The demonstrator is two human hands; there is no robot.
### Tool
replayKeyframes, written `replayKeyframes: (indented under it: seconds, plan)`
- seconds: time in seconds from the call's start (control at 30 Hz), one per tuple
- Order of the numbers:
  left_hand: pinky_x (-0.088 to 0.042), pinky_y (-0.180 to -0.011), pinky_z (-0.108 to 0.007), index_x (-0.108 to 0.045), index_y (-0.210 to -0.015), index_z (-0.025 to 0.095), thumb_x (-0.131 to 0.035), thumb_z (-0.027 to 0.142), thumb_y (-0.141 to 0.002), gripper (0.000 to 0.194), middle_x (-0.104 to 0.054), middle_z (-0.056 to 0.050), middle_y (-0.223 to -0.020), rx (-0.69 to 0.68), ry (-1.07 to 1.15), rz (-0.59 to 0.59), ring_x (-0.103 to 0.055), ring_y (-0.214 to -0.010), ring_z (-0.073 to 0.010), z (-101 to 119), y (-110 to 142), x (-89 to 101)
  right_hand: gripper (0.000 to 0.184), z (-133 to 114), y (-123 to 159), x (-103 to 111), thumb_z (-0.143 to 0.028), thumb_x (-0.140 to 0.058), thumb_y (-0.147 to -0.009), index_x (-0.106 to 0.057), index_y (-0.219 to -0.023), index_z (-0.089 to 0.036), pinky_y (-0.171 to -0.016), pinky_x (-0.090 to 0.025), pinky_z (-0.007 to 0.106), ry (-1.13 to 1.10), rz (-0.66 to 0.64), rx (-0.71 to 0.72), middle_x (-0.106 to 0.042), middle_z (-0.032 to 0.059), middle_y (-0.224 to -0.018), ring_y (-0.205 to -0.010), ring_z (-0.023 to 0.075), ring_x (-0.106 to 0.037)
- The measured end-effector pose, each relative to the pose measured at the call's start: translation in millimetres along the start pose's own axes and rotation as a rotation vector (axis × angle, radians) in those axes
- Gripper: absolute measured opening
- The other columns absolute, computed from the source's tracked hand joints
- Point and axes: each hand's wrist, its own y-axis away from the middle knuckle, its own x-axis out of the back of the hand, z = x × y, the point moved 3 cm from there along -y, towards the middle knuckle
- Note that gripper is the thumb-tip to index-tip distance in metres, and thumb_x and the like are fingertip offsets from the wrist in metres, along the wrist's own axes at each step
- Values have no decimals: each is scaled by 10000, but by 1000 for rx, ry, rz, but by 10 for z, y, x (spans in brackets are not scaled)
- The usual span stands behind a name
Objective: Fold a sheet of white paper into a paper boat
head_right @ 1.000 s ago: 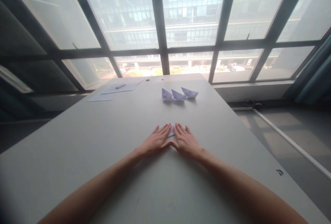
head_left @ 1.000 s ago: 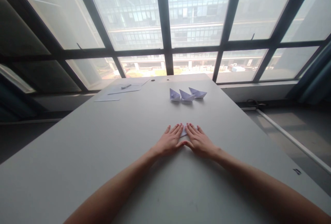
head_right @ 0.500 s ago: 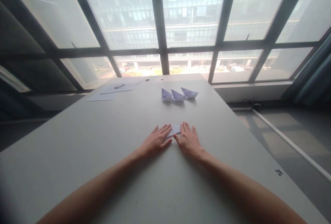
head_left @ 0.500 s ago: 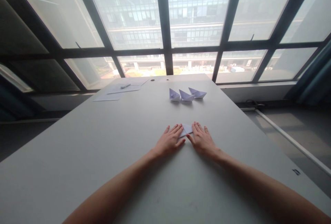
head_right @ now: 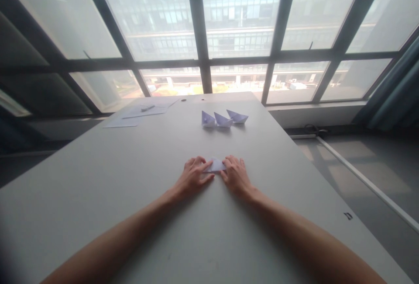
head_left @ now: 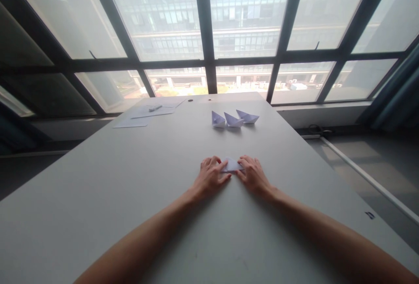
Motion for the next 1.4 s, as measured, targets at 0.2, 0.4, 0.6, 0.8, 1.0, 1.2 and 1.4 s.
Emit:
replayKeyframes:
  seconds: [0.2, 0.4, 0.6, 0.8, 1.0, 1.2, 1.4]
  plan:
    - [-395, -1015, -464, -624, -1275, 304, -643, 472, -887, 423, -594, -75, -1118, 9, 24, 25, -539, -1070, -277, -24, -29, 37, 157, 11, -9, 37, -304, -616, -920, -623, -1037, -199, -1055, -330, 429, -86, 53, 57, -652, 81, -1136, -1092, 235, -575]
    - [-469, -934, -369, -666, -1199, 242, -626, 418, -923, 330, -658, -67, -1042, -54, 134, 33, -587, -987, -234, -34, -45, 88, 246, 50, -24, 24, -358, -699, -865, -630, -1042, -203, -966, -422, 408, -218, 130, 115, -682, 74, -1039, -1022, 255, -603]
    - [-511, -876, -338, -564, -1335, 240, -561, 397, -966, 401, -692, -58, -1029, -41, 218, 79, -621, -969, -219, -42, -31, 76, 279, 43, -19, 60, -380, -672, -880, -623, -1086, -199, -877, -485, 363, -380, 214, 120, -683, 75, -1050, -978, 236, -635]
    - [-510, -697, -259, -490, -1397, 232, -458, 425, -1006, 437, -701, -17, -881, -11, 279, 121, -628, -693, -144, 4, -13, 89, 192, 10, -42, 95, -326, -607, -917, -633, -1070, -213, -862, -492, 352, -476, 232, 145, -688, 58, -1032, -960, 217, -636]
    - [-500, -694, -245, -496, -1400, 244, -421, 346, -1017, 403, -714, -15, -844, 6, 322, 122, -646, -673, -142, 46, -2, 85, 235, -50, -25, 159, -319, -457, -1002, -663, -1058, -221, -864, -488, 346, -449, 228, 208, -674, 69, -1021, -953, 211, -623]
    - [-530, -807, -284, -668, -1193, 223, -433, 268, -987, 316, -730, -44, -1072, 82, 481, 135, -681, -856, -174, 8, -36, 54, 357, -29, -36, 149, -291, -373, -1027, -620, -1284, -271, -907, -488, 351, -294, 162, 245, -656, 69, -1184, -1063, 227, -612]
    - [-429, -1061, -458, -746, -960, 222, -490, 342, -958, 283, -636, -82, -1283, 174, 212, 164, -567, -1213, -269, -15, -50, 64, 322, -61, -25, 91, -319, -510, -987, -629, -1285, -287, -992, -437, 423, 1, -29, 379, -628, 84, -1282, -1174, 260, -539]
